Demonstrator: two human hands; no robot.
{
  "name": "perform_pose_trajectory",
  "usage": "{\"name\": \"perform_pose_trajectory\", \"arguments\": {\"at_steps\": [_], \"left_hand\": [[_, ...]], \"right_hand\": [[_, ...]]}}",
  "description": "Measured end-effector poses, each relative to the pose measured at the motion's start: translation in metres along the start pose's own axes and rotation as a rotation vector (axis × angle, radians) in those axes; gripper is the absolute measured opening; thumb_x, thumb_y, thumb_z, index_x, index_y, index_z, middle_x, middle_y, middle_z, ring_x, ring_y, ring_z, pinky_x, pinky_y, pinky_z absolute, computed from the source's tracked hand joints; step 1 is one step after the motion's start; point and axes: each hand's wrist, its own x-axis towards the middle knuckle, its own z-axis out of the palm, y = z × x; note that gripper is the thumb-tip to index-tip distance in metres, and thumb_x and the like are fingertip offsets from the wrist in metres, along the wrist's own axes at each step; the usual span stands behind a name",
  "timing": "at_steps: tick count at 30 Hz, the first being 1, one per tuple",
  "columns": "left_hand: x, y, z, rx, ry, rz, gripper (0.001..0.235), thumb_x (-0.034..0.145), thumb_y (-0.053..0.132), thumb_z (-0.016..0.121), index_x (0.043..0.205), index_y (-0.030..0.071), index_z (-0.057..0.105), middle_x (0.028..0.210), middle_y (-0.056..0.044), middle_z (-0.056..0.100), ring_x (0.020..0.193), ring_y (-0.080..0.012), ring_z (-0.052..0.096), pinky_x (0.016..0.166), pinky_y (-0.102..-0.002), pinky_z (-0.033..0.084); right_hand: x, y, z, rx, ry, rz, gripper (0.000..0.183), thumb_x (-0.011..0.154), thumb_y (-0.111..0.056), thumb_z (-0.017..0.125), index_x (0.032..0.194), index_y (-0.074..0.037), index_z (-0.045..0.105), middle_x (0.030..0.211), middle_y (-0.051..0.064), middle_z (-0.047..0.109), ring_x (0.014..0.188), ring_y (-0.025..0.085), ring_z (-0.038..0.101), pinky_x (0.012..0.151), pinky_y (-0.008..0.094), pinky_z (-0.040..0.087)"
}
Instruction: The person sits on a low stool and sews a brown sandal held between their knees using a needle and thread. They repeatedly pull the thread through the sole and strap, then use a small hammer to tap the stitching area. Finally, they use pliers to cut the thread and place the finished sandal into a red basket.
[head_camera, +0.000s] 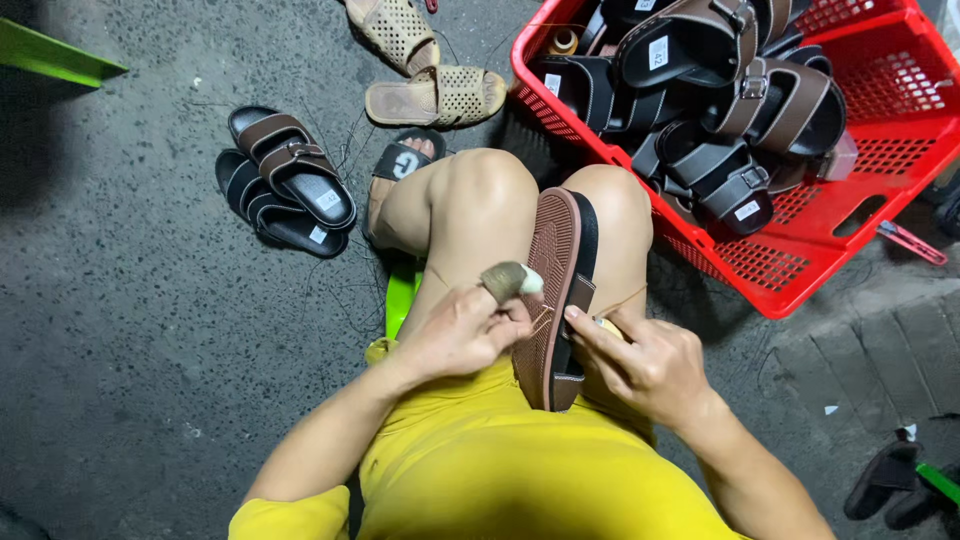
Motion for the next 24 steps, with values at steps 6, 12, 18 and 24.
{"name": "perform_pose_trajectory", "arguments": {"at_steps": [6, 12, 18, 24], "left_hand": [[-0.003, -0.024, 0.009, 0.609, 0.000, 0.129, 0.026, 0.090, 0.028, 0.065, 0.083, 0.006, 0.054, 0.068, -0.016, 0.055, 0.058, -0.0384, 0.055, 0.052, -0.048, 0.040], [0.014, -0.041, 0.003, 0.984, 0.300, 0.378, 0.032, 0.083, 0.002, 0.056, 0.055, 0.008, 0.043, 0.050, -0.005, 0.042, 0.040, -0.0211, 0.042, 0.034, -0.038, 0.030], [0.012, -0.032, -0.018, 0.883, 0.314, 0.279, 0.031, 0.079, 0.022, 0.066, 0.057, 0.010, 0.048, 0.049, -0.004, 0.043, 0.047, -0.0255, 0.052, 0.048, -0.036, 0.044], [-0.004, 0.009, 0.023, 0.639, 0.195, 0.422, 0.034, 0.087, 0.023, 0.064, 0.060, 0.009, 0.049, 0.051, -0.004, 0.047, 0.047, -0.0249, 0.053, 0.046, -0.033, 0.043]], "right_hand": [[-0.021, 0.041, -0.074, -0.173, -0.658, 0.154, 0.048, 0.086, -0.043, 0.047, 0.133, -0.051, 0.044, 0.068, -0.004, 0.051, 0.050, 0.024, 0.059, 0.042, 0.041, 0.046], [-0.011, 0.006, -0.051, 0.219, -0.334, 0.064, 0.026, 0.091, -0.030, 0.051, 0.113, -0.024, 0.065, 0.104, -0.005, 0.072, 0.084, 0.013, 0.071, 0.060, 0.029, 0.053], [-0.005, -0.011, -0.037, 0.477, -0.197, 0.260, 0.015, 0.089, -0.028, 0.056, 0.092, -0.024, 0.069, 0.068, -0.001, 0.067, 0.060, 0.025, 0.069, 0.049, 0.035, 0.055], [-0.026, -0.001, -0.016, 0.310, -0.106, 0.326, 0.015, 0.091, -0.030, 0.054, 0.096, -0.022, 0.065, 0.074, 0.002, 0.069, 0.067, 0.027, 0.069, 0.054, 0.038, 0.055]]}}
